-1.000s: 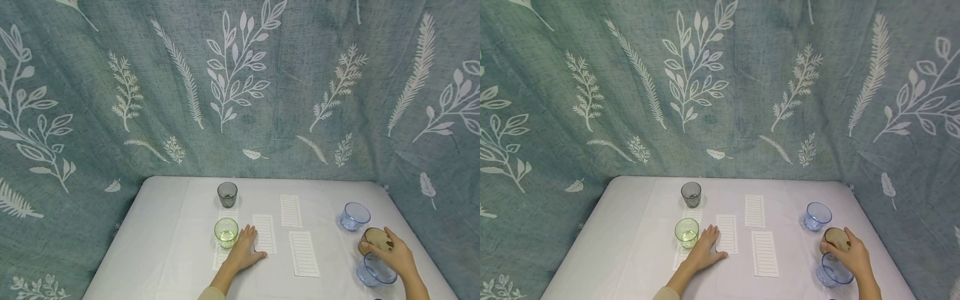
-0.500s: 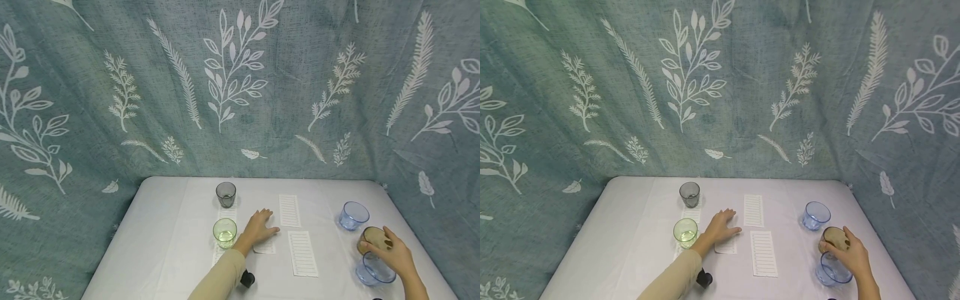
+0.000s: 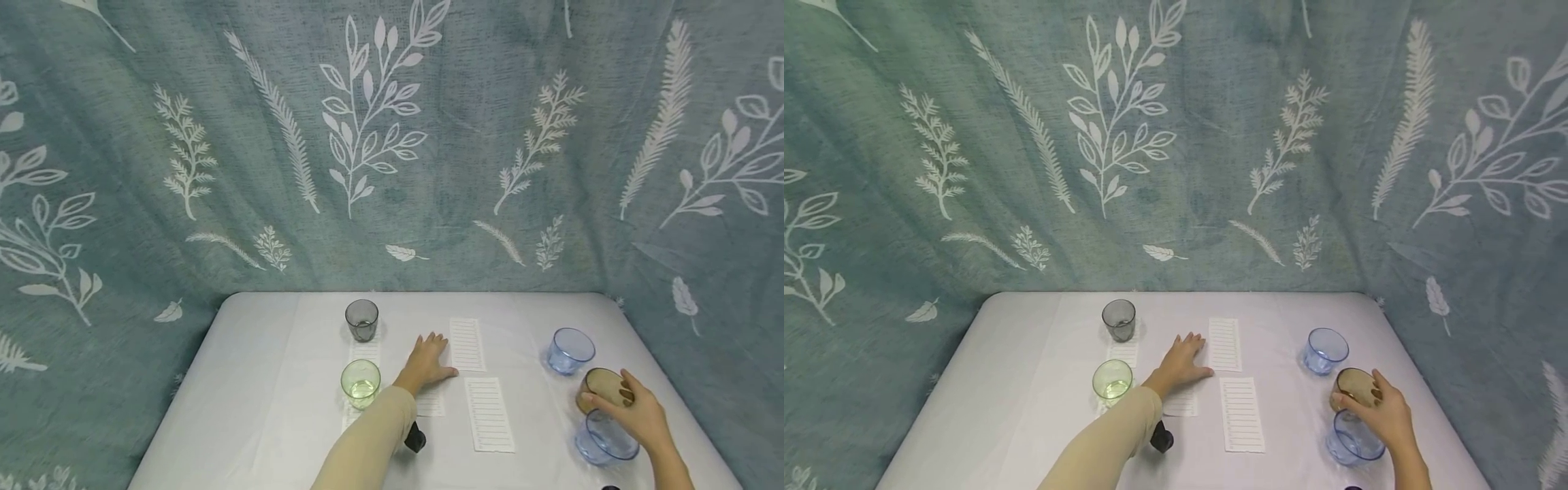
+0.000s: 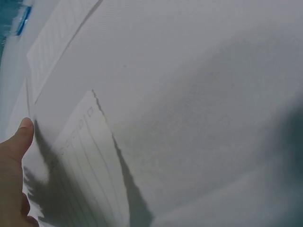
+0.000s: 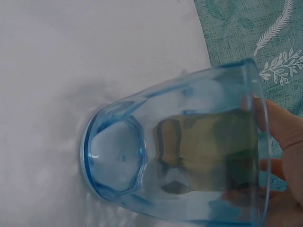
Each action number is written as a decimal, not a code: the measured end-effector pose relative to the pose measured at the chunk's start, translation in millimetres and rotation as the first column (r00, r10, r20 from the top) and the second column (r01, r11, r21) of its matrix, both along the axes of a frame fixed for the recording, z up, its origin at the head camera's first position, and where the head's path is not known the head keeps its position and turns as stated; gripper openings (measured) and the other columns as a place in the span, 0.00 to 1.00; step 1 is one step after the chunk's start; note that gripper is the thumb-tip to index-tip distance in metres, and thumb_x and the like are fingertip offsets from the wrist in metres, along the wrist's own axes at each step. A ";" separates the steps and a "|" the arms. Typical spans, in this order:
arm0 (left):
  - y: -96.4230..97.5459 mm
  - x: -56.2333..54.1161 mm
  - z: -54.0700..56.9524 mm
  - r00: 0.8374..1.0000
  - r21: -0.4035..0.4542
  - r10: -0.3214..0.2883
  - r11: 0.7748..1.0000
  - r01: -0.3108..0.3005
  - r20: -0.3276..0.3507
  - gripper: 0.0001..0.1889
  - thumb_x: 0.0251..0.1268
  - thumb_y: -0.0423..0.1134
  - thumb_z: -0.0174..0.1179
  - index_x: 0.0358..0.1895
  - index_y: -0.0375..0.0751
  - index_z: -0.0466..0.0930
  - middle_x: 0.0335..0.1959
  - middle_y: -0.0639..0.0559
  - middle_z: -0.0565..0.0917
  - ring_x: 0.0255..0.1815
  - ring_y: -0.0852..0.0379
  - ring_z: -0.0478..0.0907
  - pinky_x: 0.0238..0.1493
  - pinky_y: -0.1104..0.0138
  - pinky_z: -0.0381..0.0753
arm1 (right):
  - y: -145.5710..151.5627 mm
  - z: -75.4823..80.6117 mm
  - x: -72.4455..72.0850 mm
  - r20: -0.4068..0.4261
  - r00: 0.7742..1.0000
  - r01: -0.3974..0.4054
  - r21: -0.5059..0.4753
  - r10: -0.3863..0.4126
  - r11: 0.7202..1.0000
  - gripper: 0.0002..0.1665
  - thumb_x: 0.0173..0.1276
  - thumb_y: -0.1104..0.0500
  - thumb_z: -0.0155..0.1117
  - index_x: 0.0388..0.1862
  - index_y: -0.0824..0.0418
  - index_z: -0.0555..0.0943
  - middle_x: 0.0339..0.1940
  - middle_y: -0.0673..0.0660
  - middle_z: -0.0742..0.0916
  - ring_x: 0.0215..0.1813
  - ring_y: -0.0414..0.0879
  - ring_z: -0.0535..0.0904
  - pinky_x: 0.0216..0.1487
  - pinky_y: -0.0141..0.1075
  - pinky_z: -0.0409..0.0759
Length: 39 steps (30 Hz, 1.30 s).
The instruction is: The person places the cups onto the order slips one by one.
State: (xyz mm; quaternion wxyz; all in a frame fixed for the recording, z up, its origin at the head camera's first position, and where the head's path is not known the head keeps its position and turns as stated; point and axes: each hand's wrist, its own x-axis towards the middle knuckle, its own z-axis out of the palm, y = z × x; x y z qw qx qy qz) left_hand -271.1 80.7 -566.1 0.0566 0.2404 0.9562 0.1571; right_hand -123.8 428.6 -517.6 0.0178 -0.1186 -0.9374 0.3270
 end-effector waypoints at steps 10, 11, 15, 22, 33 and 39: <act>6.0 -0.1 -8.9 0.999 -0.051 -0.006 0.999 0.004 -0.044 0.33 0.59 0.58 0.59 0.63 0.41 0.72 0.68 0.48 0.69 0.71 0.50 0.60 0.72 0.56 0.56 | -1.2 -0.6 0.5 -0.043 0.999 0.000 0.020 0.001 1.000 0.55 0.61 0.46 0.65 0.66 0.84 0.51 0.56 0.87 0.67 0.55 0.79 0.68 0.52 0.64 0.73; 6.3 0.1 -9.1 0.999 -0.046 -0.008 0.999 0.006 -0.038 0.33 0.60 0.57 0.59 0.64 0.41 0.70 0.68 0.48 0.68 0.71 0.49 0.59 0.72 0.56 0.56 | -1.2 -0.5 0.7 -0.042 0.999 0.004 0.020 -0.003 1.000 0.55 0.61 0.46 0.65 0.66 0.85 0.51 0.56 0.87 0.67 0.55 0.79 0.68 0.52 0.64 0.73; 8.0 -0.5 -11.4 0.999 -0.025 -0.022 0.999 0.022 -0.023 0.33 0.62 0.54 0.58 0.67 0.40 0.65 0.70 0.47 0.65 0.72 0.48 0.57 0.72 0.54 0.56 | -0.7 -0.1 1.8 -0.017 1.000 0.015 0.016 -0.015 1.000 0.57 0.61 0.44 0.64 0.66 0.85 0.49 0.56 0.87 0.67 0.56 0.78 0.68 0.52 0.64 0.72; 8.7 -1.6 -14.8 1.000 -0.050 -0.025 0.998 0.024 -0.012 0.30 0.65 0.54 0.55 0.66 0.42 0.67 0.70 0.50 0.64 0.73 0.50 0.55 0.73 0.56 0.54 | -1.0 0.3 0.8 0.024 0.999 0.021 0.001 -0.021 1.000 0.57 0.63 0.42 0.62 0.66 0.85 0.47 0.59 0.86 0.66 0.57 0.78 0.66 0.54 0.62 0.72; 11.2 0.6 -12.5 1.000 -0.033 -0.007 0.999 0.006 -0.007 0.30 0.65 0.53 0.56 0.65 0.40 0.68 0.69 0.49 0.66 0.73 0.47 0.56 0.72 0.54 0.54 | -9.9 0.2 1.2 -0.094 0.989 0.114 -0.024 -0.115 0.993 0.54 0.57 0.47 0.69 0.64 0.85 0.56 0.55 0.82 0.73 0.52 0.71 0.73 0.34 0.21 0.76; 12.3 1.9 -11.0 1.000 -0.056 0.007 0.998 -0.008 -0.018 0.30 0.64 0.54 0.56 0.65 0.42 0.68 0.69 0.50 0.67 0.72 0.48 0.57 0.72 0.54 0.55 | -13.6 11.1 -1.8 -0.121 0.983 0.127 -0.068 -0.135 0.990 0.53 0.58 0.48 0.69 0.65 0.83 0.56 0.55 0.81 0.73 0.51 0.63 0.74 0.29 0.10 0.61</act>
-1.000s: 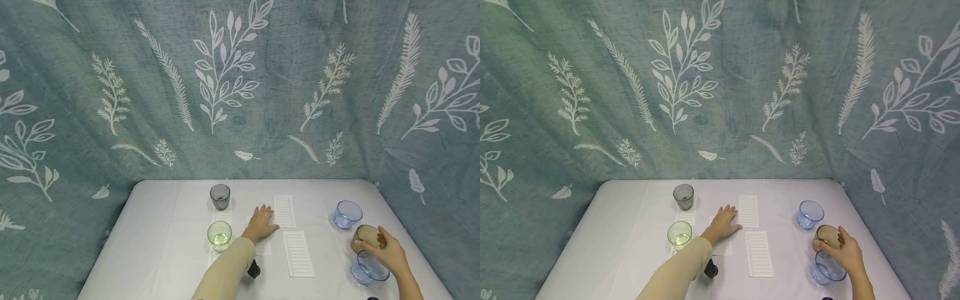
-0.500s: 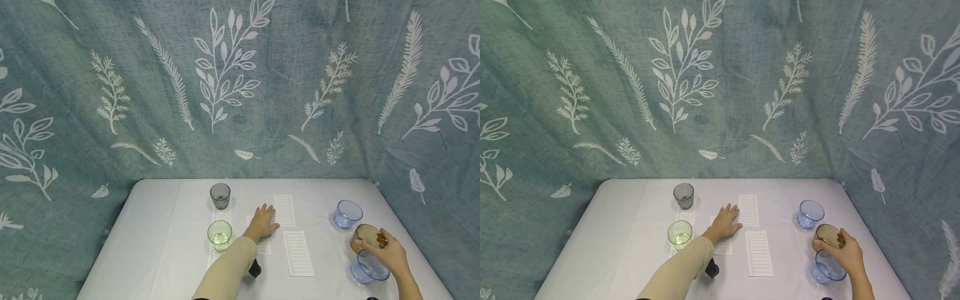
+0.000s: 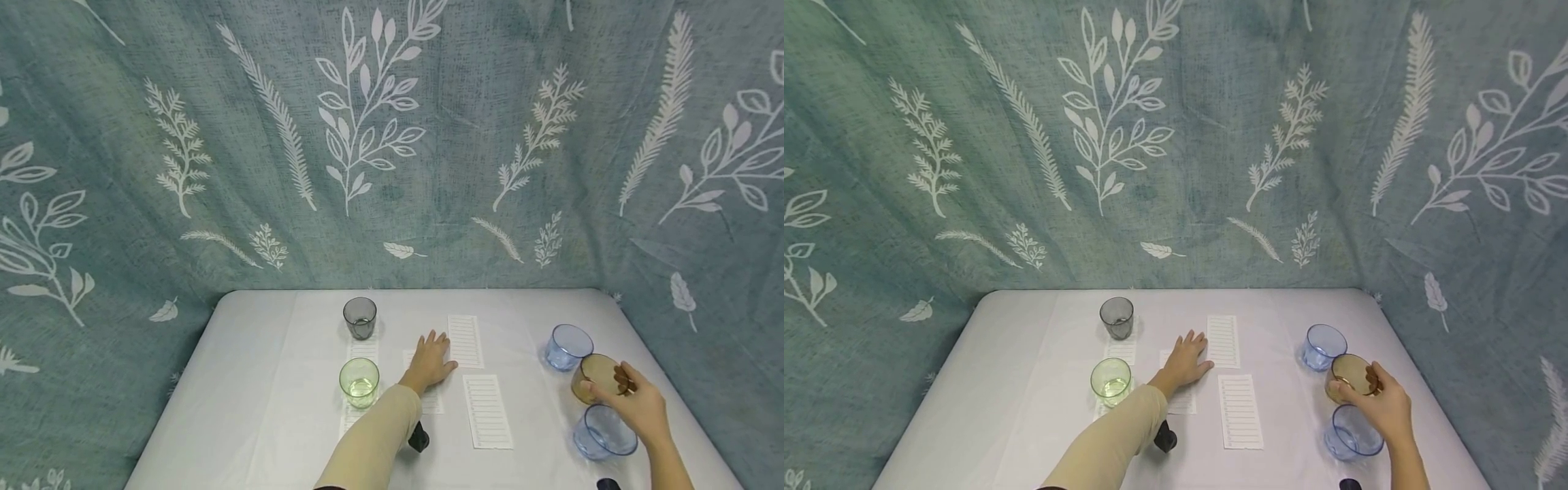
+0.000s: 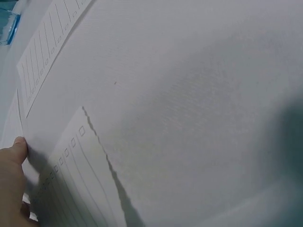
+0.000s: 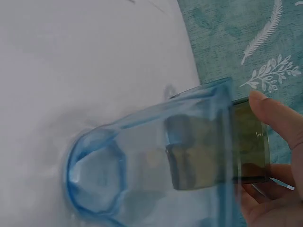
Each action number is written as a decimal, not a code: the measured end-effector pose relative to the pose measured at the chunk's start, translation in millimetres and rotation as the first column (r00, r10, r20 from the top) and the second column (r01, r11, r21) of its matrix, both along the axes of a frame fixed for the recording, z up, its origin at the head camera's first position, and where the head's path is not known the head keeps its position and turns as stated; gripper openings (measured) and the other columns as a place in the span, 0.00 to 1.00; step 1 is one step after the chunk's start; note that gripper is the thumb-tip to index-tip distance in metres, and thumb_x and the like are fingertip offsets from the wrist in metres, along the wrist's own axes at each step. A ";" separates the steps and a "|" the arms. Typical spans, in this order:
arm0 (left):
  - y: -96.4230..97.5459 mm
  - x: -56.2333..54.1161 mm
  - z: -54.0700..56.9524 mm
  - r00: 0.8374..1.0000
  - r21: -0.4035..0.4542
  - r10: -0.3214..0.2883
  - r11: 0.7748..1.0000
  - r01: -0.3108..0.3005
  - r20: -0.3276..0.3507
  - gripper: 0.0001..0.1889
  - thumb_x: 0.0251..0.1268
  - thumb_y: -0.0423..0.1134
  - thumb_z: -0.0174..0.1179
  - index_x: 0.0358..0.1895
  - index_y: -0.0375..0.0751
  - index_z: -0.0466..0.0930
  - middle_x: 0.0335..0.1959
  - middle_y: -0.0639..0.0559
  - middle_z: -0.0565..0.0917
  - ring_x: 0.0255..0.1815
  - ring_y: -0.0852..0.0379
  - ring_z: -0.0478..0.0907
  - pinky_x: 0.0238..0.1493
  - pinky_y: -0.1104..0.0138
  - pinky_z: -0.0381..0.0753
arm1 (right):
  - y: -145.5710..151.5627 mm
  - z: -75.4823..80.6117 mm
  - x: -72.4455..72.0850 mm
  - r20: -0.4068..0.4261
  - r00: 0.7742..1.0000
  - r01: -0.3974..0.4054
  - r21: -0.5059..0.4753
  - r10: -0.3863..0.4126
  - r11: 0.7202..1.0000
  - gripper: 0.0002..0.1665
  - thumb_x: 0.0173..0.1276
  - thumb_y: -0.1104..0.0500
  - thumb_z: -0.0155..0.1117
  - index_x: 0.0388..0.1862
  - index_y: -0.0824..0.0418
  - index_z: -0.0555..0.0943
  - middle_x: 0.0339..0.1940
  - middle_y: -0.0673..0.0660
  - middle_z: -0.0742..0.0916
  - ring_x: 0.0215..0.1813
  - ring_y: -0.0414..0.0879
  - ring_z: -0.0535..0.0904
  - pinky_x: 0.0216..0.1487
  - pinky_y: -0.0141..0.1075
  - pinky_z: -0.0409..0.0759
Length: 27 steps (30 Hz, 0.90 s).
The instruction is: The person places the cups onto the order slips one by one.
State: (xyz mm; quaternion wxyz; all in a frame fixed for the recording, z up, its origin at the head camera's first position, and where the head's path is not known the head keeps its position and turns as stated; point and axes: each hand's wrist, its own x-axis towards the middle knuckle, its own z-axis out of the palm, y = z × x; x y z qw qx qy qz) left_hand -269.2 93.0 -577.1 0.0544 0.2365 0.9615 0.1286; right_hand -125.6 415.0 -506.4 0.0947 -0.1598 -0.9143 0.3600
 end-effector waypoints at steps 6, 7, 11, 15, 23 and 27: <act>2.6 -1.4 -1.2 1.000 -0.017 0.009 1.000 -0.009 -0.012 0.29 0.64 0.54 0.56 0.65 0.45 0.70 0.69 0.52 0.67 0.72 0.48 0.57 0.71 0.52 0.56 | -1.6 17.1 -0.6 -0.071 0.997 -0.038 -0.005 0.037 0.999 0.50 0.58 0.51 0.70 0.65 0.83 0.58 0.54 0.81 0.74 0.38 0.17 0.62 0.32 0.09 0.64; 3.1 -1.7 -1.2 1.000 -0.017 0.010 1.000 -0.010 -0.010 0.29 0.64 0.54 0.56 0.65 0.46 0.70 0.69 0.53 0.67 0.72 0.47 0.56 0.71 0.52 0.56 | -1.5 20.0 -0.7 -0.078 0.996 -0.052 -0.015 0.051 0.999 0.50 0.59 0.52 0.70 0.65 0.83 0.57 0.55 0.82 0.74 0.37 0.15 0.59 0.32 0.09 0.64; 4.3 -2.0 -1.2 1.000 0.001 0.019 1.000 -0.019 -0.002 0.27 0.63 0.53 0.57 0.64 0.46 0.71 0.69 0.53 0.68 0.73 0.47 0.56 0.72 0.51 0.55 | -4.3 31.8 -0.7 -0.090 0.992 -0.093 -0.043 0.089 0.995 0.50 0.60 0.53 0.69 0.67 0.81 0.55 0.57 0.81 0.72 0.38 0.13 0.59 0.35 0.09 0.66; 4.4 -1.1 0.0 1.000 0.020 0.026 0.999 -0.026 -0.010 0.27 0.62 0.52 0.59 0.63 0.46 0.73 0.68 0.53 0.69 0.72 0.47 0.57 0.71 0.51 0.56 | -9.5 41.7 -2.5 -0.095 0.988 -0.127 -0.058 0.122 0.990 0.50 0.59 0.53 0.70 0.69 0.78 0.55 0.60 0.78 0.71 0.41 0.12 0.61 0.38 0.09 0.68; 4.9 1.7 0.8 0.999 0.021 0.040 0.999 -0.040 -0.011 0.27 0.62 0.53 0.58 0.63 0.46 0.72 0.67 0.54 0.69 0.72 0.48 0.57 0.71 0.52 0.57 | -23.7 56.9 -17.0 -0.107 0.975 -0.204 -0.073 0.195 0.976 0.50 0.60 0.53 0.70 0.71 0.73 0.55 0.61 0.75 0.72 0.44 0.15 0.64 0.40 0.10 0.68; 4.3 2.1 0.2 0.999 0.026 0.043 0.999 -0.042 -0.006 0.27 0.63 0.53 0.58 0.63 0.46 0.72 0.68 0.54 0.69 0.72 0.49 0.57 0.72 0.52 0.56 | -34.0 59.7 -31.9 -0.135 0.963 -0.248 -0.094 0.234 0.964 0.50 0.59 0.54 0.70 0.71 0.73 0.55 0.61 0.74 0.72 0.47 0.18 0.66 0.42 0.11 0.70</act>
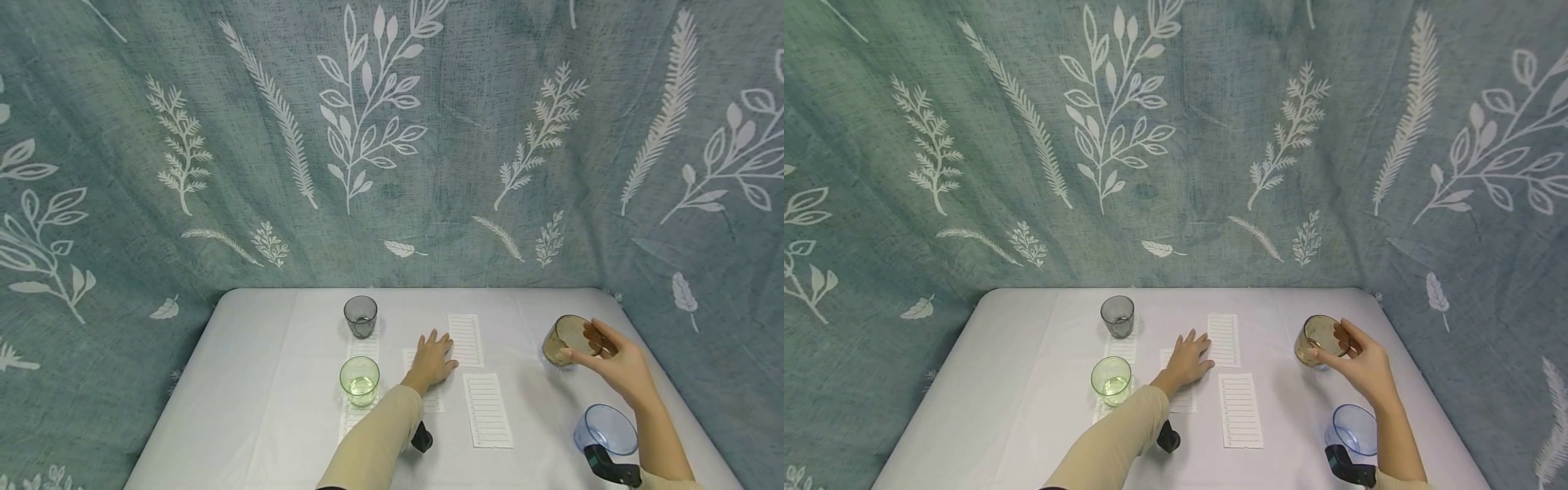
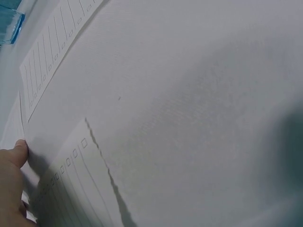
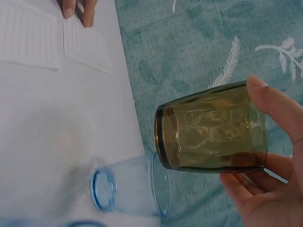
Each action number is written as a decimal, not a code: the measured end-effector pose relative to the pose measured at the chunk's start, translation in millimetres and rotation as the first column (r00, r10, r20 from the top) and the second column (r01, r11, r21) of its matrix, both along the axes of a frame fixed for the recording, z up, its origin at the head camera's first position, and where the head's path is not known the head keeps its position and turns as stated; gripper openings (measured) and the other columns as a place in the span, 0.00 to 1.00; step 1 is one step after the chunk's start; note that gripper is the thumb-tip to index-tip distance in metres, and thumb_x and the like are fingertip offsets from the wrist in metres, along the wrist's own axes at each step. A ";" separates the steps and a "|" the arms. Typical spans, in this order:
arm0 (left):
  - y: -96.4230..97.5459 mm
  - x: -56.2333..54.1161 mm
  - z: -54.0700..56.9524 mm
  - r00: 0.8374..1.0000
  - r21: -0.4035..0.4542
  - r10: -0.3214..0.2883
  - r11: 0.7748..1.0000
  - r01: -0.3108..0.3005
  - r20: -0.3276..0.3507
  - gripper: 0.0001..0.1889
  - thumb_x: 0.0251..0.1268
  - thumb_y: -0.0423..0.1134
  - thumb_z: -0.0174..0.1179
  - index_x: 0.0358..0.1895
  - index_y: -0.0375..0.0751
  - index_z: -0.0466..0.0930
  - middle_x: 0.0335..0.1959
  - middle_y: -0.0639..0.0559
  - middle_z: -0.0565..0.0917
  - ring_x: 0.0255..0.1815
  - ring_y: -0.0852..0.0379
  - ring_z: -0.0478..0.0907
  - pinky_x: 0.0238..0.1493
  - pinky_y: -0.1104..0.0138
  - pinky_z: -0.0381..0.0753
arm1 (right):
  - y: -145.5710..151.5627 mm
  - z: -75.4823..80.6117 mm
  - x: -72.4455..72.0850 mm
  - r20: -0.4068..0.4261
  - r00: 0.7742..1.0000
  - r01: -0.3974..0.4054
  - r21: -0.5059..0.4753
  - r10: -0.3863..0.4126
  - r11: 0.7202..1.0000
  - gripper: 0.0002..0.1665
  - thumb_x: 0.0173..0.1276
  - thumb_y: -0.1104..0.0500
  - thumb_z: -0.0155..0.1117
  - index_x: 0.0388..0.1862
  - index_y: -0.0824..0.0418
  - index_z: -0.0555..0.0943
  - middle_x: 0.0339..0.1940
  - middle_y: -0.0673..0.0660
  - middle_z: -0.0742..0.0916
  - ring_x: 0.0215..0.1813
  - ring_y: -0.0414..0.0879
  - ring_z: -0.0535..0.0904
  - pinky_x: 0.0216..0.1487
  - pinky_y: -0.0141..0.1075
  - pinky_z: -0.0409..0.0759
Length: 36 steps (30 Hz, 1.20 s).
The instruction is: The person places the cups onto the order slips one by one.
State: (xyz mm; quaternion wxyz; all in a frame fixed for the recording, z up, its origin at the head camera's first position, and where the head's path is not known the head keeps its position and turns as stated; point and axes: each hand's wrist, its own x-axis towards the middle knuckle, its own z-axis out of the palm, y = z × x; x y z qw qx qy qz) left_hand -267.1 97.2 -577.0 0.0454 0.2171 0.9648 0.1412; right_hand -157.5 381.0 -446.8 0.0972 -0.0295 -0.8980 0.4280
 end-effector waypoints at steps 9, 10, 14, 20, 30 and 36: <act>-4.5 0.1 3.3 1.000 0.031 -0.013 0.999 0.013 0.016 0.27 0.63 0.52 0.58 0.63 0.44 0.72 0.68 0.52 0.69 0.72 0.47 0.58 0.71 0.50 0.56 | -33.1 -1.1 -40.2 0.001 0.997 -0.078 -0.069 0.079 0.995 0.50 0.59 0.53 0.70 0.71 0.72 0.55 0.63 0.72 0.72 0.58 0.45 0.74 0.46 0.13 0.70; -4.7 0.1 3.3 1.000 0.035 -0.012 0.999 0.011 0.018 0.27 0.63 0.51 0.58 0.63 0.44 0.72 0.68 0.52 0.69 0.72 0.47 0.58 0.71 0.50 0.55 | -36.2 -2.1 -45.1 0.005 0.996 -0.086 -0.084 0.087 0.993 0.50 0.59 0.53 0.70 0.71 0.72 0.55 0.63 0.72 0.72 0.60 0.52 0.73 0.47 0.13 0.70; -5.2 -0.2 2.4 1.000 0.027 -0.003 1.000 0.002 0.026 0.27 0.63 0.52 0.57 0.64 0.45 0.72 0.68 0.52 0.69 0.72 0.48 0.57 0.72 0.51 0.54 | -47.1 -7.5 -63.7 0.032 0.993 -0.112 -0.140 0.118 0.984 0.51 0.59 0.54 0.70 0.72 0.72 0.54 0.65 0.72 0.70 0.65 0.64 0.67 0.54 0.23 0.75; -5.1 0.2 3.9 0.999 0.028 -0.004 1.000 0.002 0.045 0.27 0.63 0.52 0.57 0.64 0.45 0.71 0.68 0.52 0.68 0.73 0.48 0.56 0.72 0.51 0.53 | -61.9 -22.2 -86.7 0.059 0.990 -0.117 -0.166 0.129 0.979 0.52 0.58 0.54 0.71 0.72 0.72 0.53 0.66 0.73 0.69 0.67 0.66 0.65 0.63 0.53 0.69; -3.7 -1.0 -0.6 1.000 0.033 -0.012 0.999 0.011 0.026 0.27 0.63 0.51 0.58 0.64 0.45 0.72 0.68 0.53 0.69 0.72 0.48 0.57 0.72 0.51 0.55 | -82.5 -57.0 -112.1 0.051 0.986 -0.138 -0.286 0.159 0.948 0.50 0.56 0.61 0.72 0.71 0.73 0.54 0.68 0.71 0.66 0.69 0.64 0.61 0.68 0.51 0.65; -2.6 -1.6 0.1 1.000 0.028 -0.017 0.999 0.016 0.020 0.27 0.63 0.51 0.58 0.63 0.46 0.72 0.67 0.53 0.69 0.72 0.48 0.58 0.71 0.51 0.56 | -93.6 -66.4 -120.9 0.065 0.983 -0.145 -0.282 0.169 0.948 0.50 0.57 0.61 0.71 0.71 0.74 0.55 0.68 0.73 0.66 0.70 0.65 0.60 0.68 0.51 0.63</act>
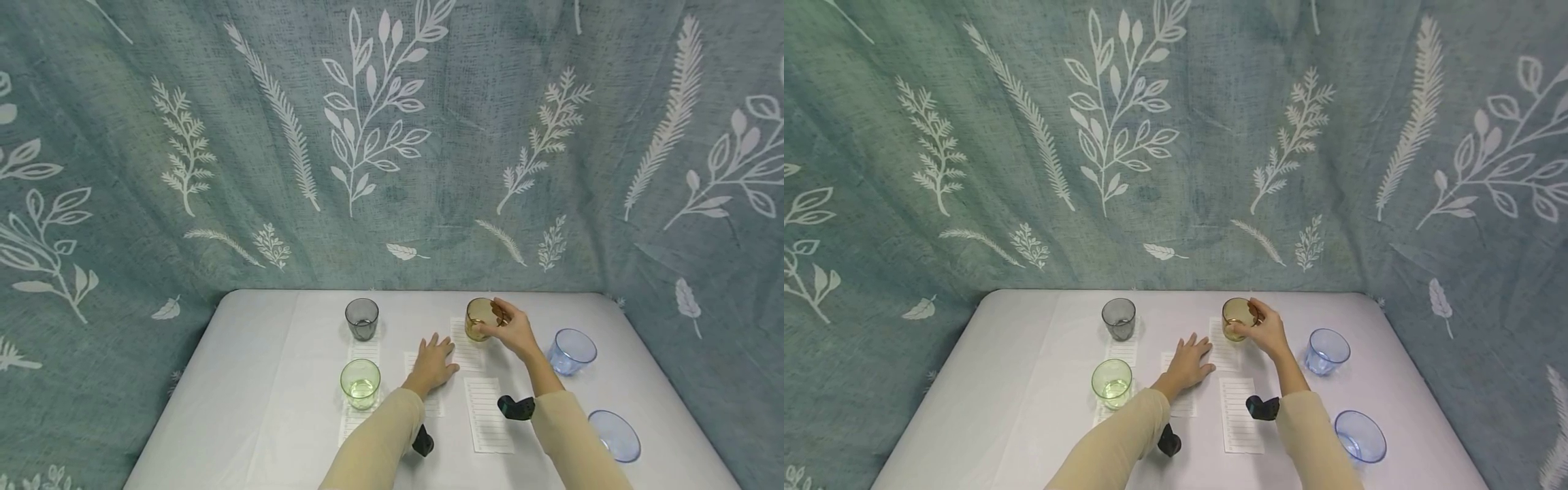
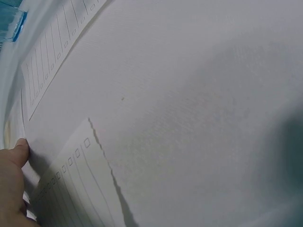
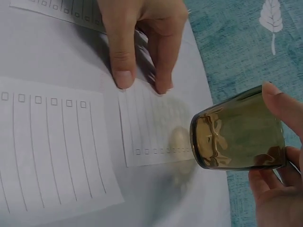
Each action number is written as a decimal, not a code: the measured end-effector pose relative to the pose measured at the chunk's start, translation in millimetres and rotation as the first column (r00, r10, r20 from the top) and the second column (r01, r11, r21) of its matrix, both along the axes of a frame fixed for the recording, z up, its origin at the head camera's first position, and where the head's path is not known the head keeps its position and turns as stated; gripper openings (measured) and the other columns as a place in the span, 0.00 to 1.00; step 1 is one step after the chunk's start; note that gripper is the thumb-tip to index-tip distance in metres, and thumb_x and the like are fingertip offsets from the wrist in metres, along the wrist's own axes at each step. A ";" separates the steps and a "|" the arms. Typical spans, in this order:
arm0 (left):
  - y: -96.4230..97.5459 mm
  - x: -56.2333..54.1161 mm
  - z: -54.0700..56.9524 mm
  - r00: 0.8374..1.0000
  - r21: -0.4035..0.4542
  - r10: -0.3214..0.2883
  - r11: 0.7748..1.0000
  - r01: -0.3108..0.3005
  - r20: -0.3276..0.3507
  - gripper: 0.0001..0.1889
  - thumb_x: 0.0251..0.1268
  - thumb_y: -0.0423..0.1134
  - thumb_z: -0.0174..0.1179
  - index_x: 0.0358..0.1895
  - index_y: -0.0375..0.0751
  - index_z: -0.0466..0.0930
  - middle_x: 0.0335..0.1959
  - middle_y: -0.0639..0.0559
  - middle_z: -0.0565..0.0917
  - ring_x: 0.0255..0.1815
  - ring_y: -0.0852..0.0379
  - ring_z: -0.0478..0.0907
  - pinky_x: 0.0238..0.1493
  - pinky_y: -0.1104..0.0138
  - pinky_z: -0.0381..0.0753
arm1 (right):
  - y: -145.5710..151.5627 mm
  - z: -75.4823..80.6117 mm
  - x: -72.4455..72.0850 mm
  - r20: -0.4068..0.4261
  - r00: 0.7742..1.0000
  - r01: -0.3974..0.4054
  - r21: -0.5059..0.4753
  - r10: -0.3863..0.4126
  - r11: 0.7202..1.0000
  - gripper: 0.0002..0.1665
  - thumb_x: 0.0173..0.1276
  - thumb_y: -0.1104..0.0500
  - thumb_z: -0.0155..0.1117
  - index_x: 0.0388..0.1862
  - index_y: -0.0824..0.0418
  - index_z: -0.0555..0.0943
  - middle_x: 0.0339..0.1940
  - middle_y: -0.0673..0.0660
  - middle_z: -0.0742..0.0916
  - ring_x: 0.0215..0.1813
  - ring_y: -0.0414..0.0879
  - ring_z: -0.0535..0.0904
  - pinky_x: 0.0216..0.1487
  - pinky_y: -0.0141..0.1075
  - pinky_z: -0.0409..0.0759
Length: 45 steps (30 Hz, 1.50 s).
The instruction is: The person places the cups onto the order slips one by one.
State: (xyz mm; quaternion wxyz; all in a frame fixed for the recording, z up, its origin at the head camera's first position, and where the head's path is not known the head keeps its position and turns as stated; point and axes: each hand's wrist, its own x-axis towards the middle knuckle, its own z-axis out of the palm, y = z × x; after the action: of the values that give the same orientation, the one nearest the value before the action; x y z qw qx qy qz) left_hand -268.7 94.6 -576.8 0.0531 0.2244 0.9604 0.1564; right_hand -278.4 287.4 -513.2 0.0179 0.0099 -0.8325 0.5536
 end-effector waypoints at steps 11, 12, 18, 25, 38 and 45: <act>1.3 -0.7 -1.3 1.000 -0.003 -0.009 1.000 0.009 0.000 0.26 0.63 0.51 0.58 0.64 0.47 0.71 0.68 0.53 0.69 0.72 0.48 0.58 0.71 0.50 0.57 | -11.3 -22.4 -8.1 0.061 0.998 -0.015 0.003 0.015 1.000 0.50 0.57 0.60 0.71 0.72 0.71 0.55 0.70 0.71 0.64 0.71 0.65 0.56 0.69 0.53 0.61; 1.2 -0.7 -1.2 1.000 -0.003 -0.008 1.000 0.008 0.001 0.27 0.63 0.51 0.58 0.64 0.48 0.71 0.68 0.53 0.69 0.72 0.48 0.58 0.71 0.50 0.57 | -11.4 -23.1 -8.6 0.056 0.998 -0.015 0.000 0.015 1.000 0.50 0.57 0.60 0.71 0.72 0.71 0.55 0.70 0.71 0.64 0.71 0.65 0.57 0.70 0.53 0.61; 0.5 -1.6 -2.0 1.000 -0.053 -0.009 0.999 0.009 0.001 0.28 0.64 0.53 0.56 0.66 0.52 0.69 0.69 0.55 0.67 0.73 0.49 0.56 0.71 0.51 0.56 | -15.5 -14.9 -7.4 0.040 0.998 -0.051 -0.029 0.052 0.998 0.48 0.58 0.63 0.70 0.71 0.74 0.55 0.69 0.74 0.63 0.71 0.67 0.56 0.70 0.54 0.58; 1.2 -4.3 -6.3 1.000 -0.058 -0.015 0.998 0.015 -0.010 0.28 0.63 0.54 0.56 0.66 0.52 0.69 0.69 0.56 0.67 0.73 0.49 0.56 0.71 0.51 0.57 | -26.8 3.6 4.6 0.054 0.992 -0.114 -0.058 0.117 0.992 0.46 0.60 0.67 0.67 0.70 0.76 0.53 0.69 0.76 0.60 0.70 0.71 0.55 0.68 0.57 0.60; 0.6 -2.9 -4.2 1.000 -0.055 -0.017 0.998 0.017 -0.002 0.27 0.64 0.53 0.56 0.66 0.51 0.69 0.69 0.55 0.67 0.73 0.48 0.56 0.71 0.50 0.56 | -11.4 -24.9 -12.4 0.067 0.984 -0.164 0.015 0.163 0.986 0.49 0.63 0.59 0.67 0.74 0.69 0.49 0.73 0.72 0.56 0.71 0.70 0.52 0.68 0.59 0.58; -7.4 -4.8 -1.4 0.997 0.056 -0.049 0.997 0.046 0.060 0.28 0.67 0.51 0.54 0.67 0.45 0.67 0.70 0.50 0.65 0.73 0.46 0.54 0.73 0.52 0.52 | -10.5 -23.6 -2.1 0.070 0.991 -0.115 -0.023 0.116 0.993 0.53 0.62 0.58 0.67 0.74 0.71 0.43 0.74 0.72 0.51 0.73 0.68 0.50 0.71 0.55 0.56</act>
State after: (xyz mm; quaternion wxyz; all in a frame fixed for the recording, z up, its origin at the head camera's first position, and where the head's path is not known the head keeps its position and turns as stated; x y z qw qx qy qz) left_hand -273.5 87.2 -578.3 0.0802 0.2437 0.9480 0.1882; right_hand -280.5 276.9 -536.8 -0.0437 0.0381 -0.8255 0.5614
